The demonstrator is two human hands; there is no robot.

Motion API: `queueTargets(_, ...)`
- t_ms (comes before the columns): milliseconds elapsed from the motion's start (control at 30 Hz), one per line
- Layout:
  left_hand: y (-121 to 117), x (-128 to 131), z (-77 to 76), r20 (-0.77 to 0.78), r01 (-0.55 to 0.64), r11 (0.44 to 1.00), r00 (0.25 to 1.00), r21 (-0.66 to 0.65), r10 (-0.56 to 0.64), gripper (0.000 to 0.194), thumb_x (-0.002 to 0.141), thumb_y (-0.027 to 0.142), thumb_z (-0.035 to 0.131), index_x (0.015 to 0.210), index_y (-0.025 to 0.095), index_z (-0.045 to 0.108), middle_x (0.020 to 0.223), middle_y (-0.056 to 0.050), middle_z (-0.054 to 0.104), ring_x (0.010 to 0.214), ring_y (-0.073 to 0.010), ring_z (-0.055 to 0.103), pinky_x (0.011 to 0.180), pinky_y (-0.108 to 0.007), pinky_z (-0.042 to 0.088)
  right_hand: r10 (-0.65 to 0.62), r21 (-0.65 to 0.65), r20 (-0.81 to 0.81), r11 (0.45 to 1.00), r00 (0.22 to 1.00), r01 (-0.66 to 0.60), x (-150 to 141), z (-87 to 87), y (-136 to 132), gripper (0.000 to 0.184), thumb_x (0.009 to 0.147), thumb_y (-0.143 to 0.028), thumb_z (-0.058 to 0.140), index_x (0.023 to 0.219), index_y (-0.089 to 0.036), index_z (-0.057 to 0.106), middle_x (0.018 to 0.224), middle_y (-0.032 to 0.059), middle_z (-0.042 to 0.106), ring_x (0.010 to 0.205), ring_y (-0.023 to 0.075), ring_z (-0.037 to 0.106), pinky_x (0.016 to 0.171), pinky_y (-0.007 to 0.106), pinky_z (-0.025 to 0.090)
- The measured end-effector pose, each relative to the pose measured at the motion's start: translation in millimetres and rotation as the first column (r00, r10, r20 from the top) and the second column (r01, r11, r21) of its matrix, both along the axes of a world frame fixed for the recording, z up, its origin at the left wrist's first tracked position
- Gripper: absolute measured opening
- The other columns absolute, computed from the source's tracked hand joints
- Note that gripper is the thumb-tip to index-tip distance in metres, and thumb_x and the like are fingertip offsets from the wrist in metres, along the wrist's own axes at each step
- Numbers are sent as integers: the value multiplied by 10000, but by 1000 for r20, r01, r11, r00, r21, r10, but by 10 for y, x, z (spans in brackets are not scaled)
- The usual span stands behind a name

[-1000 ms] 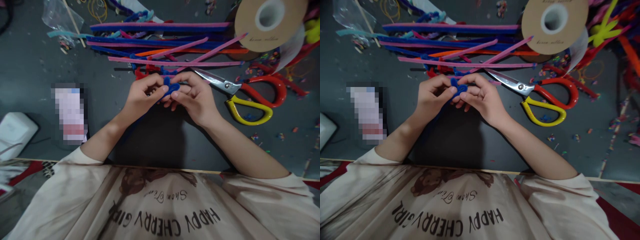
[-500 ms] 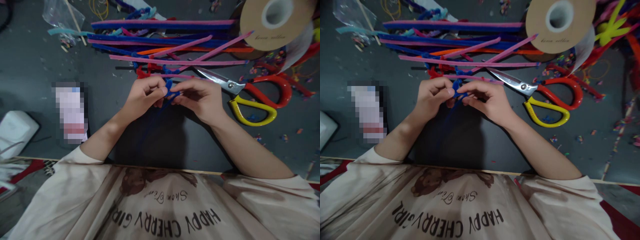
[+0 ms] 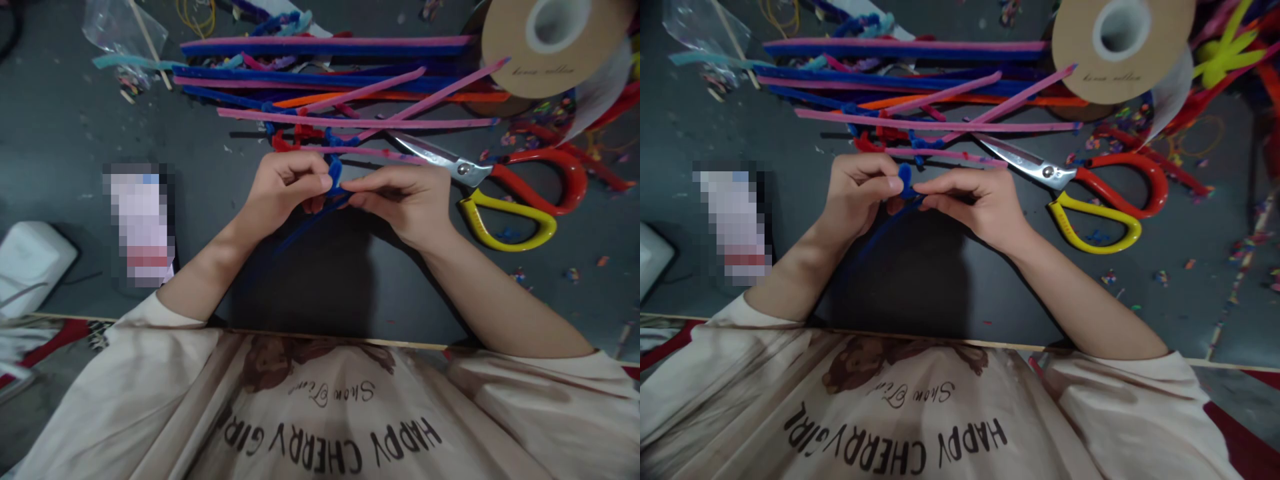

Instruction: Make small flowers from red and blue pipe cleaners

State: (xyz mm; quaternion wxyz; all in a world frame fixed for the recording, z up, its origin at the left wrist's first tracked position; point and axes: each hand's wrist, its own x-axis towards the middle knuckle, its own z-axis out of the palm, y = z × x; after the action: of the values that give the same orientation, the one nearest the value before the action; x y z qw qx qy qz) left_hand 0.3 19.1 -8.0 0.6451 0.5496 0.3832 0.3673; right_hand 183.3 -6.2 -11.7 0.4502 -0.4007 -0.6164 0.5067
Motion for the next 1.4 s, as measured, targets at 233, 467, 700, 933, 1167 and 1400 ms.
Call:
queueTargets(233,0,7,62,-19,9,999,1000,-33,-9,275,735,404,687,588,183,617,494,53,536,450,-27,511,405,-161,403,-31,7,37,1000,999,31,-7,-11,-13,143,768,-191,659,867,-268,729,726,-58,731,661,102,697,610,222,584)
queueTargets(467,5,1,109,-79,-10,1000,997,-6,10,278,760,373,660,572,175,607,487,52,565,428,-22,503,406,-149,409,-69,111,73,992,995,61,19,-24,-14,159,794,-211,642,876,-309,735,757,-55,734,683,117,698,628,235,576)
queueTargets(700,7,20,111,-63,-30,1000,998,4,30,242,776,298,637,575,174,586,523,64,582,471,-22,561,440,-138,448,-124,126,133,986,983,107,12,-43,-21,134,803,-247,636,876,-296,738,802,-52,737,726,133,704,670,275,574)
queueTargets(933,-6,32,122,-118,-33,997,992,67,40,177,799,199,593,624,171,585,573,66,597,526,-27,593,508,-150,496,-135,55,66,990,989,131,10,-60,-3,115,797,-254,643,848,-279,743,814,-41,735,721,121,697,666,261,574)
queueTargets(1167,-22,47,68,-109,-113,984,986,137,129,131,807,198,578,678,176,586,575,75,570,510,3,557,501,-122,467,-46,-19,77,999,996,48,9,-42,25,111,794,-222,636,841,-246,733,770,-37,718,687,111,680,668,266,573)
queueTargets(1400,-11,65,66,-181,-106,987,975,125,127,130,809,148,557,682,170,544,548,73,568,481,-6,567,472,-113,466,4,-55,6,998,1000,-4,11,-78,49,202,809,-318,632,993,-242,667,824,-24,692,680,83,643,642,232,528)
